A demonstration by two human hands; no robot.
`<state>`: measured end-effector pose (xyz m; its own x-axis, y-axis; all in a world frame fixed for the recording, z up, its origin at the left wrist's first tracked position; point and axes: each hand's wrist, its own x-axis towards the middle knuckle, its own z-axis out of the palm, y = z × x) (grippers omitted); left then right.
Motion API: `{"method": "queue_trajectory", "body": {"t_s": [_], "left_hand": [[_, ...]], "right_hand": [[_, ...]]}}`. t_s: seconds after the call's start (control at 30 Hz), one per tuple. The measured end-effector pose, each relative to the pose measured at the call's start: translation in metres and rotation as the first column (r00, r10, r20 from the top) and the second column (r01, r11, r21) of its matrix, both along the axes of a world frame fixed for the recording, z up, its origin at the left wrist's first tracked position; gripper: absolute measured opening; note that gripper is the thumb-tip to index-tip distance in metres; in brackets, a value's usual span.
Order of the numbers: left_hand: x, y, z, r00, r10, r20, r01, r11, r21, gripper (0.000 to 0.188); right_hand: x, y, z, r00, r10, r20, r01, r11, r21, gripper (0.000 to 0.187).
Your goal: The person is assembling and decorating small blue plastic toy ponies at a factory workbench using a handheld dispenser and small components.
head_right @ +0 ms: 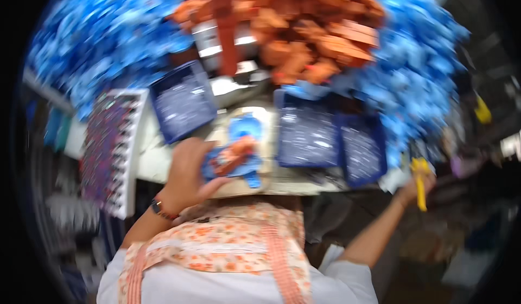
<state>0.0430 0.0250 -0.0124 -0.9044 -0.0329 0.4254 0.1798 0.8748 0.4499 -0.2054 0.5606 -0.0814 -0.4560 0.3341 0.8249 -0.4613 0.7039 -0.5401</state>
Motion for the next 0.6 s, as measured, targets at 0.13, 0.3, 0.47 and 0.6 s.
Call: {"method": "queue_trajectory", "body": {"t_s": [0.13, 0.3, 0.47, 0.6], "left_hand": [[0.024, -0.024, 0.017, 1.000, 0.020, -0.013, -0.021, 0.999, -0.026, 0.045], [0.082, -0.116, 0.043, 0.911, 0.412, -0.004, -0.402, 0.887, -0.226, 0.021], [0.114, -0.213, 0.068, 0.726, 0.670, 0.155, -0.620, 0.735, -0.275, 0.015], [0.092, -0.253, 0.043, 0.816, 0.522, 0.247, -0.499, 0.853, -0.153, 0.015]], "right_hand": [[0.037, 0.049, 0.032, 0.970, -0.094, -0.225, 0.177, 0.906, 0.384, 0.023], [0.059, 0.020, 0.059, 0.993, -0.112, -0.038, 0.103, 0.978, -0.182, 0.035], [0.037, -0.039, 0.054, 0.998, 0.055, 0.017, -0.038, 0.843, -0.536, 0.034], [0.043, -0.117, 0.058, 0.907, 0.420, 0.038, -0.255, 0.618, -0.744, 0.041]]}}
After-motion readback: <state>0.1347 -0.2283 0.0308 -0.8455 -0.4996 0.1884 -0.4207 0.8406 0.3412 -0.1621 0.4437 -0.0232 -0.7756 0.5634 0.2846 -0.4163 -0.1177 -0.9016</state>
